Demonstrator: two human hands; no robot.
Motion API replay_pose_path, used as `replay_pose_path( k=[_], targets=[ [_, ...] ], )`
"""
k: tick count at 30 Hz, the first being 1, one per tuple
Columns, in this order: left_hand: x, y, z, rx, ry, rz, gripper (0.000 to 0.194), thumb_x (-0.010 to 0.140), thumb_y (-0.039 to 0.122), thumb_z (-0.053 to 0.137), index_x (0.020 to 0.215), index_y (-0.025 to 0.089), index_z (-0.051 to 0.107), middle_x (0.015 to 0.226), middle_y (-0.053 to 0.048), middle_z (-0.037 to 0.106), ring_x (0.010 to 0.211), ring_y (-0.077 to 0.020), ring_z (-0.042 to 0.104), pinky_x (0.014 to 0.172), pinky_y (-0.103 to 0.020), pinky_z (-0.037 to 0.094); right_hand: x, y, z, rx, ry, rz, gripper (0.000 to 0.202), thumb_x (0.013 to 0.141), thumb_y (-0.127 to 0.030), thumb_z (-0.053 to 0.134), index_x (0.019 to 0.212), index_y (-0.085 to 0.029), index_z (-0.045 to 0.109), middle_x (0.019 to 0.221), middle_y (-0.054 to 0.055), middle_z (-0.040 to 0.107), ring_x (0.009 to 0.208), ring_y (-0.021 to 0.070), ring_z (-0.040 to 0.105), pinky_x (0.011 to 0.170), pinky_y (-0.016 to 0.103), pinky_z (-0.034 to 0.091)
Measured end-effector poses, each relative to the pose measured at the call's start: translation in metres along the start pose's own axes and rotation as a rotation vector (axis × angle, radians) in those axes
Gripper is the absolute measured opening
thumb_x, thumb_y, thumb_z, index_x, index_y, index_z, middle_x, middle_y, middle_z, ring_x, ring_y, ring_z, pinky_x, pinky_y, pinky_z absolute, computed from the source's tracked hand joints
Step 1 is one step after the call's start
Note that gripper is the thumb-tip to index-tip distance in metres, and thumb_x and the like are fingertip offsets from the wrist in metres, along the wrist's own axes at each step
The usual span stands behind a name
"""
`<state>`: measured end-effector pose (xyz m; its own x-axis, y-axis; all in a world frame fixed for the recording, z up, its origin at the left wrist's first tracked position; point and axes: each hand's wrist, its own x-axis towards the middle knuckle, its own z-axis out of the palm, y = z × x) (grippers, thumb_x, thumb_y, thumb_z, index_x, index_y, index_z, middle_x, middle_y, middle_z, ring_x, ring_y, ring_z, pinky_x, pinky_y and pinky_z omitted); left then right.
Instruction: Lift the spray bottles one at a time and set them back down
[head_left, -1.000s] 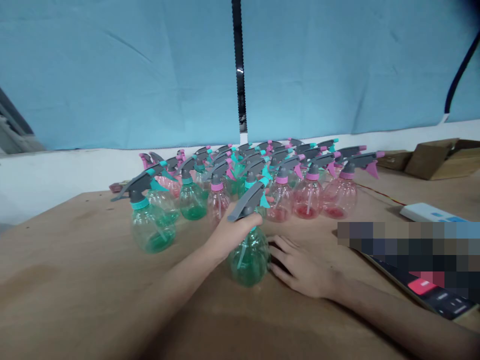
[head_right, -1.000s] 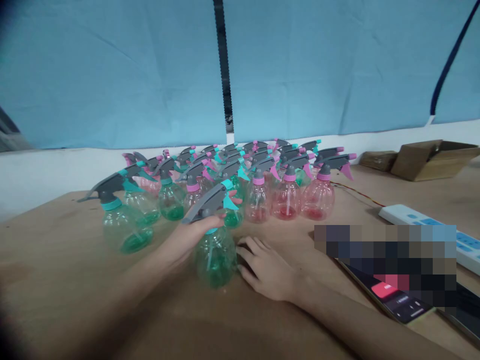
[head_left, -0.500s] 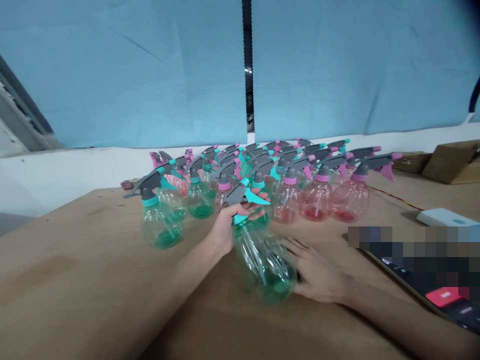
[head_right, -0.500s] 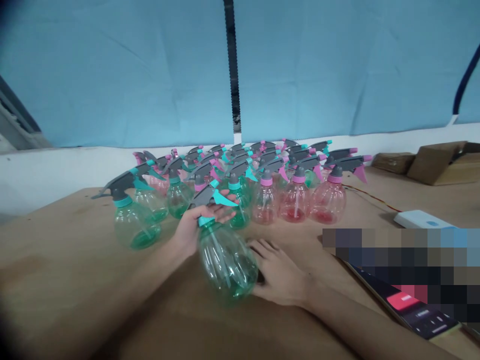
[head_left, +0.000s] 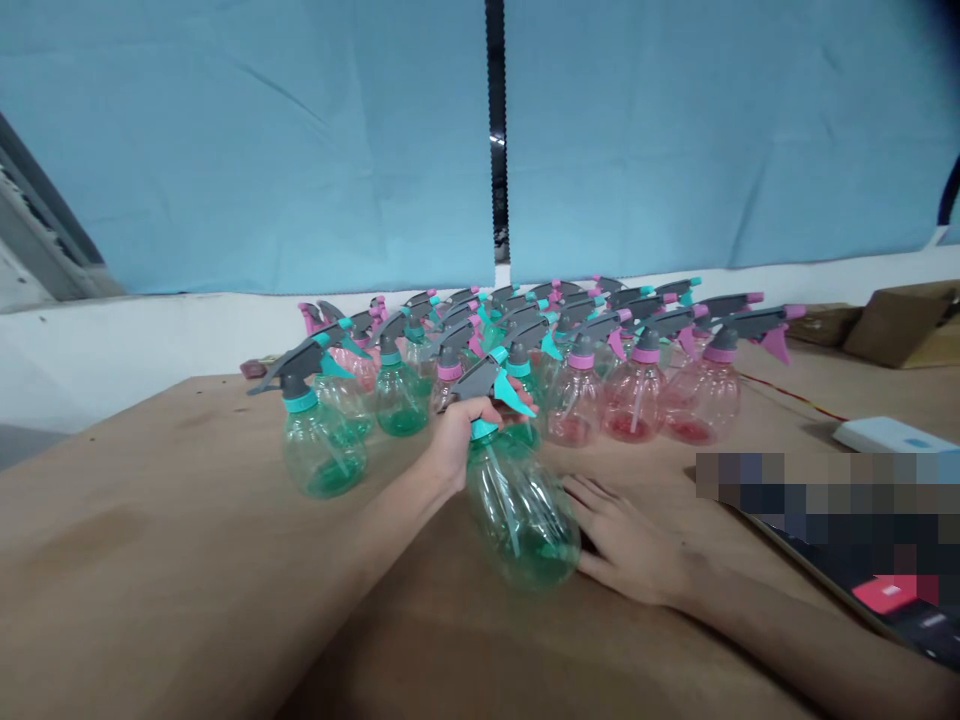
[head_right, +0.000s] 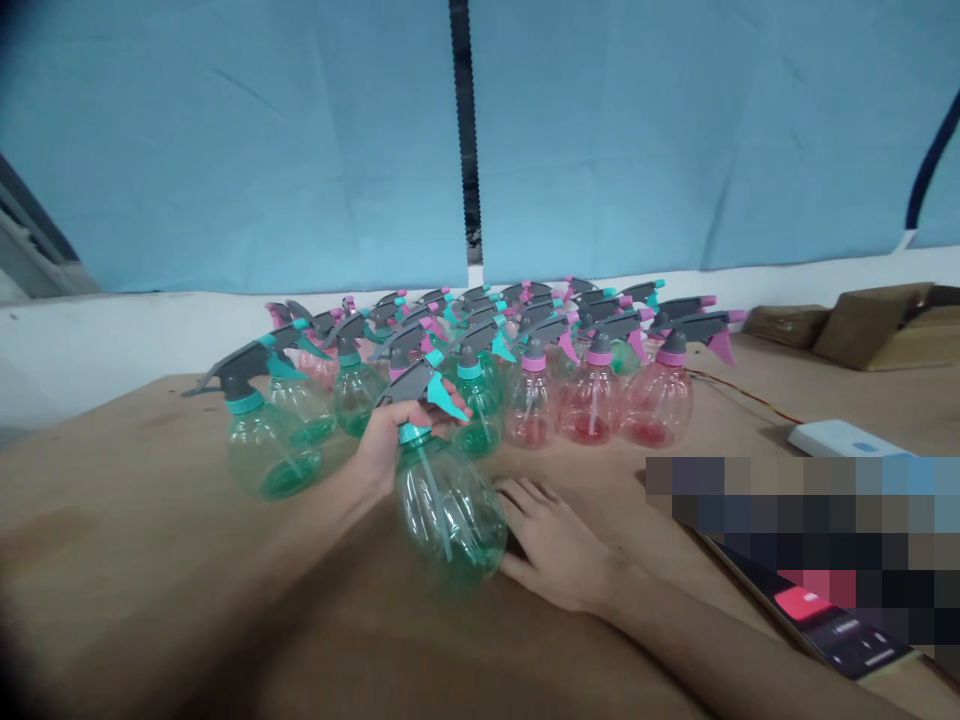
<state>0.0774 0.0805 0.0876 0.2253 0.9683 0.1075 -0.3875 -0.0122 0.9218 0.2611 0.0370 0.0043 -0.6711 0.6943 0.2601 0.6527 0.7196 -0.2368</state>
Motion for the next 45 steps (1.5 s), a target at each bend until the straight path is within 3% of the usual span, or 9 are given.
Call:
replay_pose_path(
  k=[4, 8, 14, 21, 25, 30, 34, 37, 45],
  targets=[
    [-0.001, 0.001, 0.000, -0.028, 0.014, -0.034, 0.022, 0.048, 0.013, 0.047, 0.064, 0.014, 0.063, 0.061, -0.002, 0.062, 0.058, -0.0161, 0.057, 0.061, -0.030, 0.047, 0.000, -0.002, -0.001, -0.005, 0.003, -0.004, 0.036, 0.083, -0.025, 0.048, 0.117, -0.012, 0.051, 0.120, 0.016, 0.054, 0.110, 0.0287, 0.049, 0.091, 0.046, 0.041],
    [-0.002, 0.002, 0.001, 0.016, -0.112, 0.021, 0.031, 0.050, 0.012, 0.049, 0.075, 0.014, 0.067, 0.076, -0.004, 0.067, 0.081, -0.0201, 0.061, 0.081, -0.033, 0.046, 0.000, -0.003, -0.001, -0.030, -0.005, -0.017, 0.035, 0.083, -0.022, 0.048, 0.116, -0.011, 0.052, 0.119, 0.016, 0.054, 0.109, 0.0292, 0.050, 0.092, 0.047, 0.041],
    [-0.002, 0.001, 0.001, 0.073, -0.119, 0.086, 0.043, 0.054, 0.012, 0.049, 0.092, 0.015, 0.068, 0.090, -0.005, 0.069, 0.098, -0.0230, 0.059, 0.099, -0.039, 0.037, -0.002, 0.000, 0.004, -0.035, 0.025, -0.003, 0.036, 0.083, -0.022, 0.045, 0.117, -0.013, 0.051, 0.120, 0.016, 0.054, 0.110, 0.0289, 0.050, 0.092, 0.047, 0.042],
    [-0.002, 0.001, 0.002, 0.092, -0.123, 0.098, 0.041, 0.054, 0.013, 0.049, 0.091, 0.013, 0.068, 0.087, -0.006, 0.069, 0.096, -0.0247, 0.060, 0.096, -0.041, 0.040, -0.002, 0.001, 0.005, -0.060, 0.035, -0.016, 0.038, 0.082, -0.020, 0.044, 0.119, -0.011, 0.049, 0.121, 0.017, 0.054, 0.112, 0.0293, 0.049, 0.092, 0.048, 0.042],
    [-0.004, 0.002, 0.006, 0.092, -0.122, 0.088, 0.034, 0.052, 0.014, 0.048, 0.080, 0.013, 0.067, 0.080, -0.006, 0.068, 0.087, -0.0240, 0.062, 0.085, -0.039, 0.046, -0.002, 0.000, 0.005, -0.072, 0.029, -0.021, 0.037, 0.081, -0.020, 0.045, 0.117, -0.012, 0.050, 0.120, 0.017, 0.054, 0.111, 0.0296, 0.049, 0.092, 0.048, 0.042],
    [-0.007, 0.002, 0.008, 0.143, 0.004, 0.108, 0.026, 0.050, 0.014, 0.048, 0.068, 0.013, 0.065, 0.066, -0.005, 0.065, 0.068, -0.0212, 0.062, 0.069, -0.035, 0.049, -0.003, 0.001, 0.006, -0.058, 0.028, -0.003, 0.038, 0.082, -0.019, 0.043, 0.119, -0.012, 0.048, 0.123, 0.017, 0.052, 0.114, 0.0292, 0.047, 0.094, 0.049, 0.041],
    [-0.007, 0.003, 0.009, 0.209, -0.102, 0.089, 0.023, 0.052, 0.015, 0.048, 0.066, 0.011, 0.066, 0.073, -0.008, 0.067, 0.078, -0.0246, 0.062, 0.076, -0.039, 0.048, -0.002, 0.001, 0.006, -0.054, 0.006, -0.011, 0.036, 0.082, -0.020, 0.044, 0.117, -0.013, 0.050, 0.123, 0.015, 0.051, 0.114, 0.0289, 0.046, 0.095, 0.048, 0.039],
    [-0.007, 0.004, 0.010, 0.195, -0.182, 0.121, 0.029, 0.054, 0.014, 0.049, 0.077, 0.012, 0.068, 0.083, -0.008, 0.068, 0.092, -0.0261, 0.060, 0.087, -0.042, 0.045, -0.002, 0.000, 0.005, -0.032, 0.005, -0.012, 0.035, 0.083, -0.020, 0.044, 0.116, -0.014, 0.050, 0.121, 0.014, 0.052, 0.113, 0.0282, 0.047, 0.095, 0.048, 0.039],
    [-0.009, 0.006, 0.012, 0.198, -0.133, 0.118, 0.035, 0.056, 0.015, 0.050, 0.086, 0.014, 0.067, 0.084, -0.007, 0.069, 0.092, -0.0264, 0.062, 0.092, -0.046, 0.041, -0.002, 0.000, 0.005, -0.026, 0.014, 0.008, 0.037, 0.083, -0.022, 0.045, 0.119, -0.013, 0.049, 0.123, 0.015, 0.052, 0.114, 0.0289, 0.046, 0.095, 0.048, 0.040]
  ],
)
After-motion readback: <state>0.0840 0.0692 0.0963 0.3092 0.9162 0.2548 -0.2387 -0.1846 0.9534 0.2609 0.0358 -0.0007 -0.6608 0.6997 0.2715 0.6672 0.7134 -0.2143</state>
